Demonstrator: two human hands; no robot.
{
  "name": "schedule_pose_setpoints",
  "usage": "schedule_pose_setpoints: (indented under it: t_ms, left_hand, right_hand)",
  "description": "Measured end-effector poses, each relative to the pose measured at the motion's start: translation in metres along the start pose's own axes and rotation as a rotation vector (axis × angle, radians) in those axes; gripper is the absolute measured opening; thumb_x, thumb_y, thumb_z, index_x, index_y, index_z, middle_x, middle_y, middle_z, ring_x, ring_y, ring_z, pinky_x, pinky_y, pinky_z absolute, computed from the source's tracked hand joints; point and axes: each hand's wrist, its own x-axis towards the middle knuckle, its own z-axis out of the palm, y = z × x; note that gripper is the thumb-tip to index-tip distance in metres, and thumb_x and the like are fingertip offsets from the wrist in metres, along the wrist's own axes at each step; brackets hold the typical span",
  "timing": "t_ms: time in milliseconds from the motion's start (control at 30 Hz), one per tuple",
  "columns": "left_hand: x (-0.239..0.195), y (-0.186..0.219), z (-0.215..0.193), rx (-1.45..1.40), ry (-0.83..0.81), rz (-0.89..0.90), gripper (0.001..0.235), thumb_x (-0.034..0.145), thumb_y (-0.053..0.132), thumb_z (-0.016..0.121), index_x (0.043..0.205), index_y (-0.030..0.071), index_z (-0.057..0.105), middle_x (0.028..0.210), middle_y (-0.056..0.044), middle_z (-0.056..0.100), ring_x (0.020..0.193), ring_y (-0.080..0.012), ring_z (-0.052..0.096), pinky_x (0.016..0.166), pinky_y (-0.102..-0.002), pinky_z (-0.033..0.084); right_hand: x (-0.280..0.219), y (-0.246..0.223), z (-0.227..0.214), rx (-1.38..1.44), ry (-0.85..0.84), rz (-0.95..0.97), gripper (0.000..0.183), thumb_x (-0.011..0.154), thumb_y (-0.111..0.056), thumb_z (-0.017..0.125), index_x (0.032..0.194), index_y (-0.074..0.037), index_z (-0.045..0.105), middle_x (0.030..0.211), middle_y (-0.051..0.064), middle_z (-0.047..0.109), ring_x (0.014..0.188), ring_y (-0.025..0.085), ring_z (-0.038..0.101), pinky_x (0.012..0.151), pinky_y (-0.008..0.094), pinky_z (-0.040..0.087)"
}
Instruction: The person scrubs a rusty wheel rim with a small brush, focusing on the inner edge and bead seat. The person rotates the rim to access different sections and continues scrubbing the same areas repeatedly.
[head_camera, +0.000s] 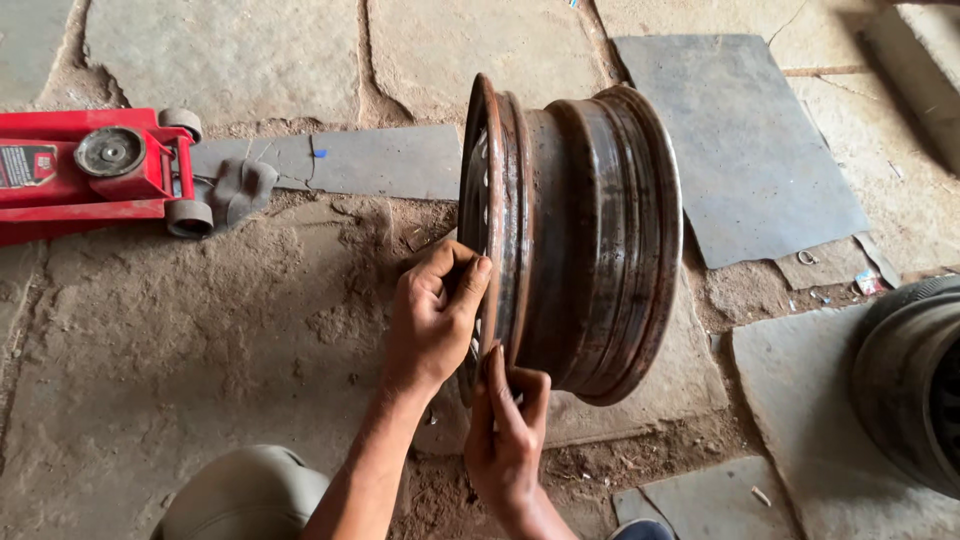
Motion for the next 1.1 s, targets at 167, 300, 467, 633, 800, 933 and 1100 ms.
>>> schedule_pose_setpoints:
  t_ms: [167,300,467,633,800,933,1100]
  left_hand:
    - [0.006,0.001,-0.006,-0.083,-0.050,-0.009,0.020,0.103,0.024,0.061,0.089,0.011,0.068,0.071,0.004,0.064,0.056,-0.0033,0.055,0.050,-0.022,0.049]
    - [0.010,0.003,-0.004,-0.180,-0.070,-0.035,0.018,0.101,0.023,0.060,0.089,0.012,0.070,0.071,0.006,0.064,0.058,-0.0037,0.051,0.052,-0.023,0.045]
    - [0.002,0.002,-0.007,-0.120,-0.039,-0.101,0.021,0.100,0.026,0.066,0.084,0.012,0.070,0.070,0.007,0.063,0.062,-0.0038,0.050,0.061,-0.023,0.045]
    - [0.010,0.002,-0.012,-0.120,-0.113,-0.031,0.024,0.105,0.028,0.061,0.088,0.014,0.070,0.078,0.007,0.068,0.071,-0.0044,0.058,0.069,-0.028,0.051]
    - [0.008,-0.003,-0.008,-0.039,-0.103,-0.156,0.020,0.103,0.025,0.057,0.091,0.017,0.070,0.076,0.004,0.067,0.065,-0.0108,0.056,0.062,-0.035,0.052]
    - [0.006,-0.008,-0.007,-0.084,-0.075,-0.037,0.019,0.104,0.019,0.060,0.093,0.009,0.073,0.084,-0.003,0.072,0.078,-0.0113,0.063,0.073,-0.033,0.055]
    - [0.000,-0.010,-0.008,-0.236,-0.111,-0.221,0.022,0.100,0.018,0.053,0.106,0.009,0.073,0.093,-0.005,0.075,0.079,-0.0135,0.068,0.077,-0.035,0.061]
  right_hand:
    - [0.075,0.020,0.018,-0.030,0.045,-0.265,0.039,0.109,0.000,0.051,0.147,0.001,0.055,0.104,0.008,0.059,0.087,0.017,0.053,0.065,0.029,0.045]
    - [0.091,0.004,0.011,-0.029,0.014,-0.130,0.041,0.103,0.001,0.055,0.143,0.004,0.058,0.093,0.010,0.057,0.075,0.017,0.052,0.057,0.031,0.045]
    - [0.002,-0.013,0.004,0.027,0.049,0.063,0.038,0.099,0.001,0.056,0.137,0.000,0.062,0.095,0.013,0.062,0.072,0.016,0.062,0.055,0.027,0.053]
    - [0.073,0.011,0.013,-0.046,0.081,-0.179,0.033,0.105,-0.002,0.052,0.136,0.001,0.062,0.079,0.009,0.067,0.069,0.017,0.055,0.073,0.037,0.048]
    - [0.122,-0.002,0.008,0.005,-0.025,-0.170,0.037,0.101,-0.002,0.051,0.137,0.003,0.060,0.074,0.008,0.064,0.065,0.017,0.057,0.108,0.053,0.035]
    - [0.079,-0.008,0.002,-0.072,-0.032,-0.206,0.038,0.103,-0.006,0.052,0.140,-0.001,0.061,0.085,0.010,0.062,0.072,0.018,0.050,0.065,0.031,0.043]
    - [0.130,0.036,0.009,-0.081,-0.107,-0.397,0.036,0.103,-0.006,0.055,0.137,-0.004,0.065,0.086,0.006,0.058,0.076,0.018,0.045,0.069,0.035,0.040]
